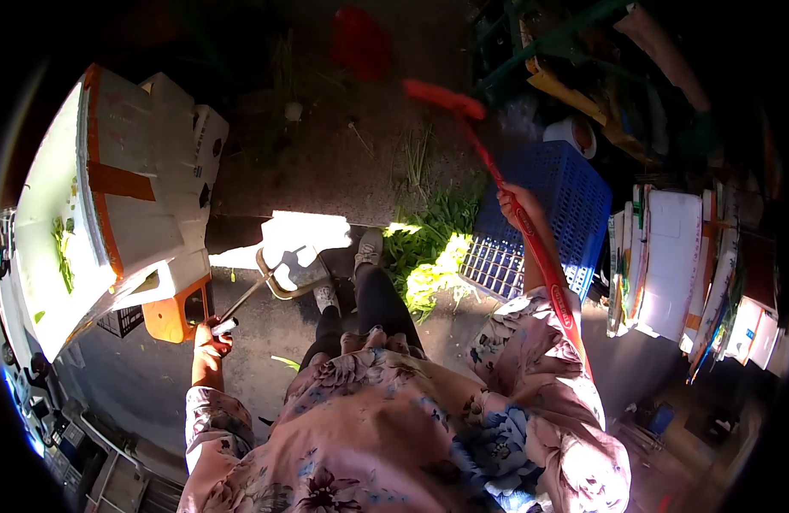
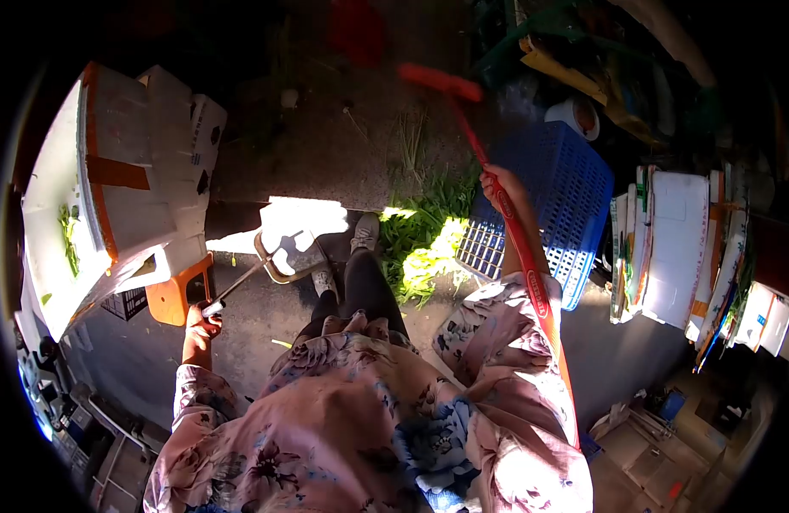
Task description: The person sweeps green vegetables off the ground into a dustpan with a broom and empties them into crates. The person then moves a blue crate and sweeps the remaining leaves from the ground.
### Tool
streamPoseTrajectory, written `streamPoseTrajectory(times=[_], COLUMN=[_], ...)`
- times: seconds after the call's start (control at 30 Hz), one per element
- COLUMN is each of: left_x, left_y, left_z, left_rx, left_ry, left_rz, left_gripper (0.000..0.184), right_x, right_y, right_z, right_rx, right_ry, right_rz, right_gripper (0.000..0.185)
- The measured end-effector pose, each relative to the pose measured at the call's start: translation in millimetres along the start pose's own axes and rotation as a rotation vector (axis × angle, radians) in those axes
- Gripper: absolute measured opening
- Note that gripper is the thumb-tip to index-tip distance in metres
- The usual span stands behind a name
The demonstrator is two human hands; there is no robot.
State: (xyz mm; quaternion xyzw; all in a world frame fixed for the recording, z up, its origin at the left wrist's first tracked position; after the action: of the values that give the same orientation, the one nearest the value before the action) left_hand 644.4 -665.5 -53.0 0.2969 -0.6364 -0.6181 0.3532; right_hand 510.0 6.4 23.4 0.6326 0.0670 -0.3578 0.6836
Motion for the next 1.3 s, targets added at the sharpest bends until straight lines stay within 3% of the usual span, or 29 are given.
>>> streamPoseTrajectory(times=[0.07, 0.13, 0.17, 0.27, 0.33, 0.37, 0.4, 0.57, 0.63, 0.67, 0.73, 0.9, 1.0, 1.1, 1.17, 1.23, 1.3], left_x=[6, 8, 13, 12, 10, 12, 11, 21, 24, 27, 30, 33, 25, 22, 21, 18, 15], left_y=[-1, 7, -4, -19, -12, -18, -10, -14, -8, -8, 3, 13, 23, 25, 29, 27, 23], left_z=[-9, -6, -11, -8, -2, -4, 1, 18, 30, 32, 41, 42, 46, 46, 44, 42, 40], left_rx=[-0.017, -0.006, 0.011, 0.024, -0.026, -0.057, -0.113, -0.232, -0.245, -0.238, -0.175, -0.236, -0.206, -0.212, -0.222, -0.264, -0.300], left_ry=[-0.062, -0.088, -0.122, -0.175, -0.276, -0.263, -0.259, -0.251, -0.310, -0.323, -0.291, -0.162, -0.260, -0.286, -0.301, -0.254, -0.212], left_rz=[0.024, 0.020, -0.004, 0.045, 0.119, 0.082, 0.186, 0.163, 0.136, 0.120, 0.147, 0.176, 0.156, 0.091, 0.078, 0.060, -0.004], left_gripper=[0.011, 0.009, 0.009, 0.010, 0.008, 0.005, 0.004, 0.015, 0.018, 0.018, 0.018, 0.015, 0.014, 0.017, 0.017, 0.018, 0.020], right_x=[33, 91, 122, 177, 177, 176, 172, 132, 97, 77, 34, -1, 32, 85, 111, 116, 124], right_y=[1, 53, 87, 196, 252, 270, 279, 210, 138, 99, 31, -68, -41, 47, 110, 164, 192], right_z=[-9, -20, -23, -8, 11, 20, 24, 47, 63, 72, 107, 167, 150, 103, 80, 74, 62], right_rx=[-0.093, -0.017, -0.148, 0.016, 0.223, 0.229, 0.233, 0.067, -0.087, -0.024, -0.148, -0.267, -0.171, -0.014, -0.010, 0.153, 0.182], right_ry=[-0.124, -0.155, -0.366, -0.272, 0.129, 0.164, 0.202, 0.069, 0.115, 0.264, 0.335, 0.362, 0.411, 0.520, 0.337, 0.502, 0.443], right_rz=[0.065, 0.072, 0.102, 0.199, 0.153, 0.146, 0.135, 0.012, -0.018, -0.086, -0.145, -0.049, 0.026, 0.016, 0.133, 0.054, 0.075], right_gripper=[0.011, 0.011, 0.011, 0.007, 0.007, 0.007, 0.007, 0.013, 0.010, 0.008, 0.010, 0.013, 0.013, 0.013, 0.011, 0.011, 0.010])
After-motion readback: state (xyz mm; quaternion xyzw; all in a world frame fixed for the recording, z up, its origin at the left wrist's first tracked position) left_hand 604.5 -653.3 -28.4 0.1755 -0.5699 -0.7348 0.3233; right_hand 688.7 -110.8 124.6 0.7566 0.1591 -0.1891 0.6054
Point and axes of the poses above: each hand's wrist, its own y-axis away from the middle knuckle, its own z-axis out of the palm, x = y × z, the point moved 3 cm from there along -y, towards the middle knuckle, and after that the axes turned 13 degrees about y, right-handed, at the moved point
